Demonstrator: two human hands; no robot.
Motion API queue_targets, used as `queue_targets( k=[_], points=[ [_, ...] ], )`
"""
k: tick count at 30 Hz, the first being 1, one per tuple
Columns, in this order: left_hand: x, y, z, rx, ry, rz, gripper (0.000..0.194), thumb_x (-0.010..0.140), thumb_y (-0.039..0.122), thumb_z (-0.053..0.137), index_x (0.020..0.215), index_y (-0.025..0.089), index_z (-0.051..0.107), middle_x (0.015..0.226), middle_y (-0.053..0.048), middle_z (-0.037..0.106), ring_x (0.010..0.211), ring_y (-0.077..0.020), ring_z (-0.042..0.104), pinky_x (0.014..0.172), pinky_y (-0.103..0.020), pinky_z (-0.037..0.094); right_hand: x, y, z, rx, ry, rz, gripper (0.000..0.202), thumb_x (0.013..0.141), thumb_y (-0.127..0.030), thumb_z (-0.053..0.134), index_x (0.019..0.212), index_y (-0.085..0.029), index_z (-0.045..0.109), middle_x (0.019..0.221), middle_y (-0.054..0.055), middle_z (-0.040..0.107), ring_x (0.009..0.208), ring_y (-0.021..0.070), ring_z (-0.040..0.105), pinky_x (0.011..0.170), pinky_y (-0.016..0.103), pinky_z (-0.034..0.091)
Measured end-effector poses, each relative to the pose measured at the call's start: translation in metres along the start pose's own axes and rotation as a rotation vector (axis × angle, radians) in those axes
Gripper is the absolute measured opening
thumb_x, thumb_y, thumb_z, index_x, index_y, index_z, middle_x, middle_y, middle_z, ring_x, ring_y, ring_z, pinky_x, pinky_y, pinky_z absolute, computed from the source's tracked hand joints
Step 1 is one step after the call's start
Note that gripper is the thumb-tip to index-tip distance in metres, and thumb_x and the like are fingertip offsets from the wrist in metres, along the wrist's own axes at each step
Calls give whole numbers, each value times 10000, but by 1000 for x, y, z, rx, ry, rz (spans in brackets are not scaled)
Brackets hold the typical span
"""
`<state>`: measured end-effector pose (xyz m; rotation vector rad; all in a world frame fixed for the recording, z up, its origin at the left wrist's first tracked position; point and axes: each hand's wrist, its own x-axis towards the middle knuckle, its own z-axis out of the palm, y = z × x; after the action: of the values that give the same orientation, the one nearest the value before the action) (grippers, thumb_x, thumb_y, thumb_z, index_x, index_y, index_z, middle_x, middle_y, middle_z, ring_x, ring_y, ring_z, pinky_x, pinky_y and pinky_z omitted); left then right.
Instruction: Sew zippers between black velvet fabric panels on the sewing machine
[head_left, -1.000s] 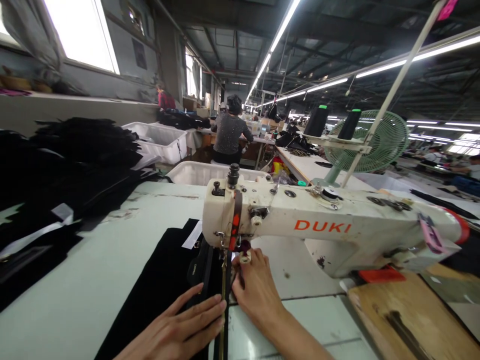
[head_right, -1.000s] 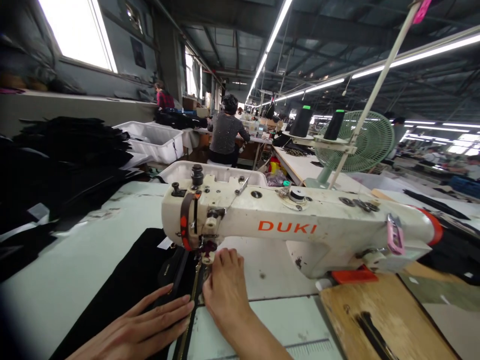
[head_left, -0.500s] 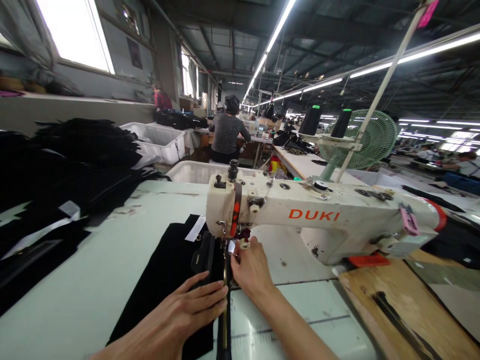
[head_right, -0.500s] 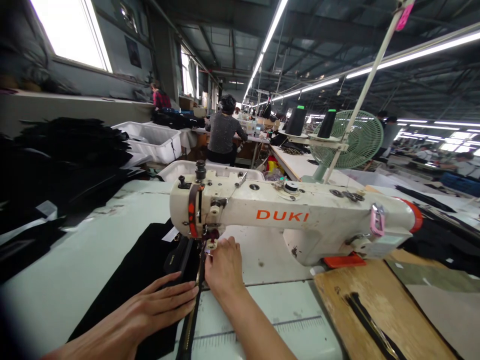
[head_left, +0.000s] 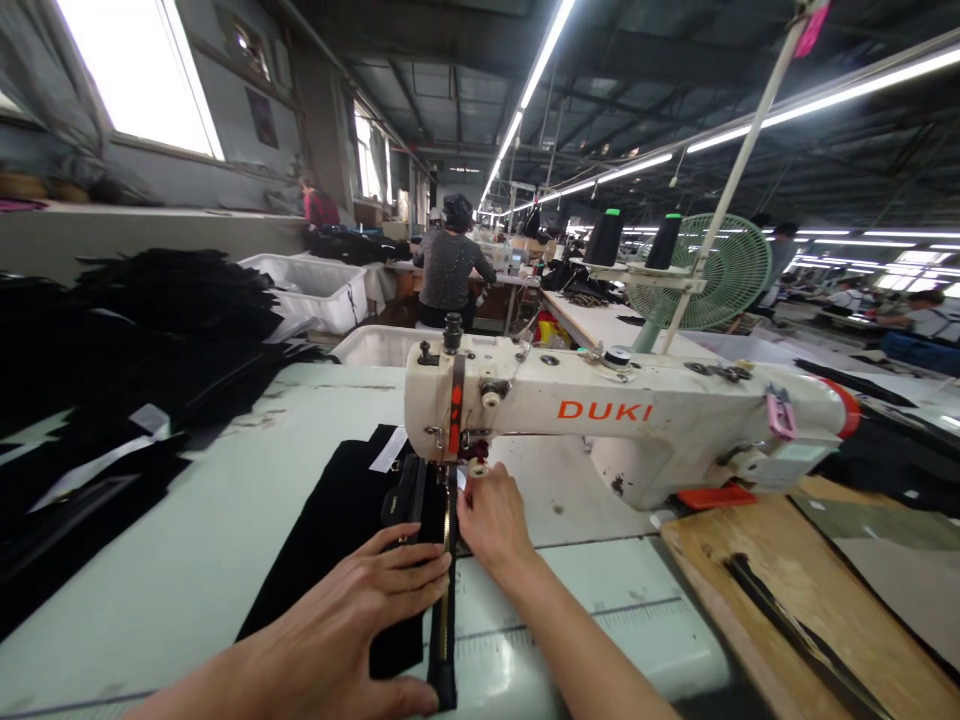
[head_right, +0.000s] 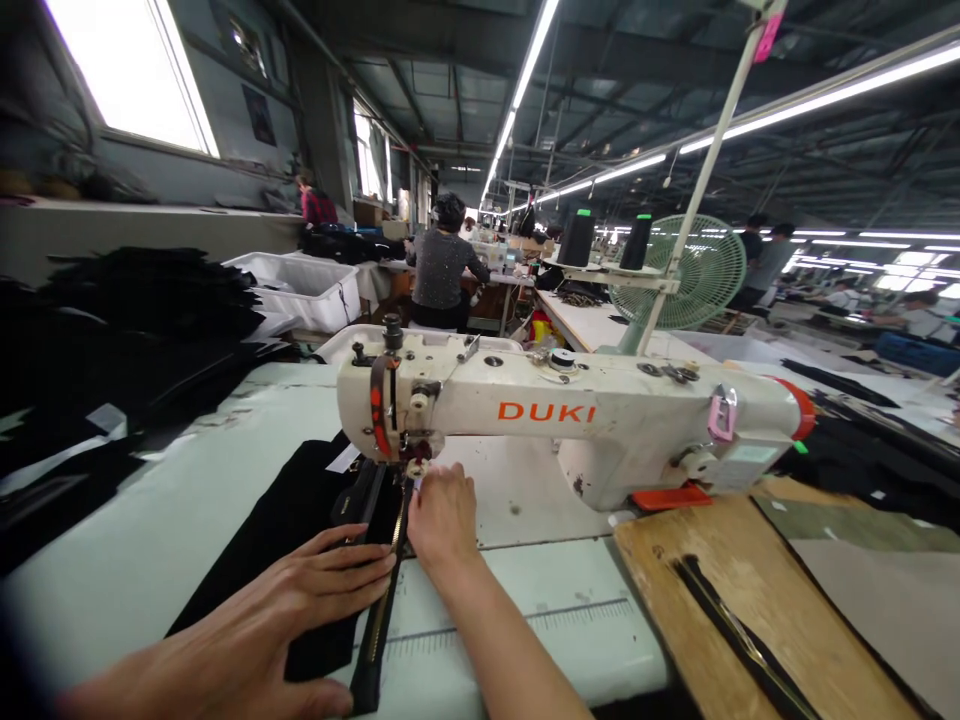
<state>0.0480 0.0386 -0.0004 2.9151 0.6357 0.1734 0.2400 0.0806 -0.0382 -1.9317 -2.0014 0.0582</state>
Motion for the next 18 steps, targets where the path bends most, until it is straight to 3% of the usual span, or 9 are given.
queue_targets(
  k=[9,14,18],
  points=[
    [2,-10,11,0,-21,24,601,916,591,621,1385,217,583,1398,-102,589,1316,-318,532,1145,-550,376,-1,4,3,28,-13,-23,185,953,-189,509,951,-166,693,957,92,720,1036,260,617,834,365,486],
    [3,-10,10,-11,-29,31,598,930,591,604,1406,231,562,1405,-113,580,1324,-304,525,1158,-538,357,30,7,21,34,21,-34,178,994,-292,555,1025,-163,674,1115,68,668,1162,262,573,947,463,475],
    [1,-7,7,-9,-13,23,589,927,571,614,1381,196,589,1388,-132,592,1301,-325,547,1135,-554,381,47,21,27,42,40,-74,170,970,-278,615,1084,-158,656,1194,75,645,1154,256,592,979,481,478]
  ],
)
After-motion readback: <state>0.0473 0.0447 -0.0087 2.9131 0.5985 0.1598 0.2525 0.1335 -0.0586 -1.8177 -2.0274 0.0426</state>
